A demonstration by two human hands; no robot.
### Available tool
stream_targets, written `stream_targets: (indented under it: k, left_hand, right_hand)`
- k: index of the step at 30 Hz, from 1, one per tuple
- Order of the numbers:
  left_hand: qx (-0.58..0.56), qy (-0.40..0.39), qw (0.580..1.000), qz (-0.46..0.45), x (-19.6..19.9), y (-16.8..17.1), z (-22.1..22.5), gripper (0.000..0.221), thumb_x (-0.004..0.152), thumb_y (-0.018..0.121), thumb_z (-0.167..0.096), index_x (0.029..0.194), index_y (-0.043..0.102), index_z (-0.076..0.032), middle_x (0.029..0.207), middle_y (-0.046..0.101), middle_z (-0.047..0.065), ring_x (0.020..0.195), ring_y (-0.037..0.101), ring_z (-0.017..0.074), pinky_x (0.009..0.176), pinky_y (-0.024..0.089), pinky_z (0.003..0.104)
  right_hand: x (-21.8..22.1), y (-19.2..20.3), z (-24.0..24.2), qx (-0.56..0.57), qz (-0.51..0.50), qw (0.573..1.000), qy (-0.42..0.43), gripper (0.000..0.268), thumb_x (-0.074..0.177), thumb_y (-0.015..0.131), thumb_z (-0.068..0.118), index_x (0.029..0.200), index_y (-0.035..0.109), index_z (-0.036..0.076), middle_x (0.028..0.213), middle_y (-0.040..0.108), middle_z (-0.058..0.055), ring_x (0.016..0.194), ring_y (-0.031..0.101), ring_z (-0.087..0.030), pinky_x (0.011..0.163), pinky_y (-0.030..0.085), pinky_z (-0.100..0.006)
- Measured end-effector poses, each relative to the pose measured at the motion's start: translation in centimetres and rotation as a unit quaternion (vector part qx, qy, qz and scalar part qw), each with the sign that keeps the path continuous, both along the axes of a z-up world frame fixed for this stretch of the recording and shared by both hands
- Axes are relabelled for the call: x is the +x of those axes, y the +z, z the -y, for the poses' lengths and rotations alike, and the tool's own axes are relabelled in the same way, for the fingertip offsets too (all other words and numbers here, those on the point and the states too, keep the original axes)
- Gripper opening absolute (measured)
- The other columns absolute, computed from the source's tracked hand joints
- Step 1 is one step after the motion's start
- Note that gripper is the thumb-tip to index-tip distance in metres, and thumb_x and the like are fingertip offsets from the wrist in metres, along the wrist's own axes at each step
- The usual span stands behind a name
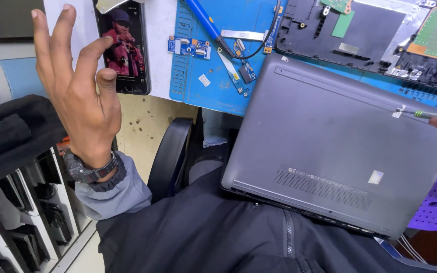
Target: Assembling or repairing a laptop by using a screwdriver on the bottom panel and snapping the casing into place.
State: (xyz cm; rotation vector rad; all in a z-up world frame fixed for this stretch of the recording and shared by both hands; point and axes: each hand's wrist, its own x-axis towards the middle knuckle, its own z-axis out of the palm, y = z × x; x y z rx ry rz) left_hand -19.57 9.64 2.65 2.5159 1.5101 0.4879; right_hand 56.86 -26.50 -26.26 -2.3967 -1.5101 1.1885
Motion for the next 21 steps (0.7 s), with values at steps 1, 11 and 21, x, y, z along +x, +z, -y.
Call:
stream_targets:
  k: [1, 11, 21]
  left_hand:
    - [-0.001, 0.001, 1.0, 0.001, -0.1, -0.1, 0.0, 0.066, 0.123, 0.027, -0.031, 0.133, 0.081, 0.006, 0.164, 0.039, 0.016, 0.155, 0.019, 0.0376, 0.124, 0.037, 0.064]
    - [0.031, -0.011, 0.999, -0.002, -0.1, -0.2, 0.2, 0.081, 0.122, 0.021, -0.044, 0.128, 0.082, 0.008, 0.161, 0.043, 0.018, 0.155, 0.021, 0.0368, 0.12, 0.041, 0.064]
    - [0.041, -0.204, 0.965, 0.158, 5.4, 3.0, 1.6, 0.065, 0.109, 0.033, -0.043, 0.117, 0.074, 0.007, 0.125, 0.068, 0.032, 0.127, 0.056, 0.0543, 0.107, 0.051, 0.06]
  right_hand:
    - [-4.3, 3.4, -5.0, -0.001, 0.001, 1.0, 0.001, 0.027, 0.099, 0.068, 0.0, 0.073, 0.06, -0.001, 0.104, 0.04, -0.012, 0.095, 0.043, -0.025, 0.079, 0.038, -0.041]
    - [-11.6, 16.5, -8.4, 0.052, 0.061, 0.994, 0.068, 0.031, 0.12, 0.066, 0.016, 0.122, 0.064, -0.015, 0.108, 0.055, -0.027, 0.102, 0.056, -0.037, 0.089, 0.045, -0.047]
    - [-6.0, 9.1, -3.3, 0.059, -0.011, 0.997, 0.052, 0.076, 0.103, 0.049, 0.043, 0.148, 0.037, -0.018, 0.147, 0.033, -0.026, 0.136, 0.038, -0.041, 0.109, 0.032, -0.054]
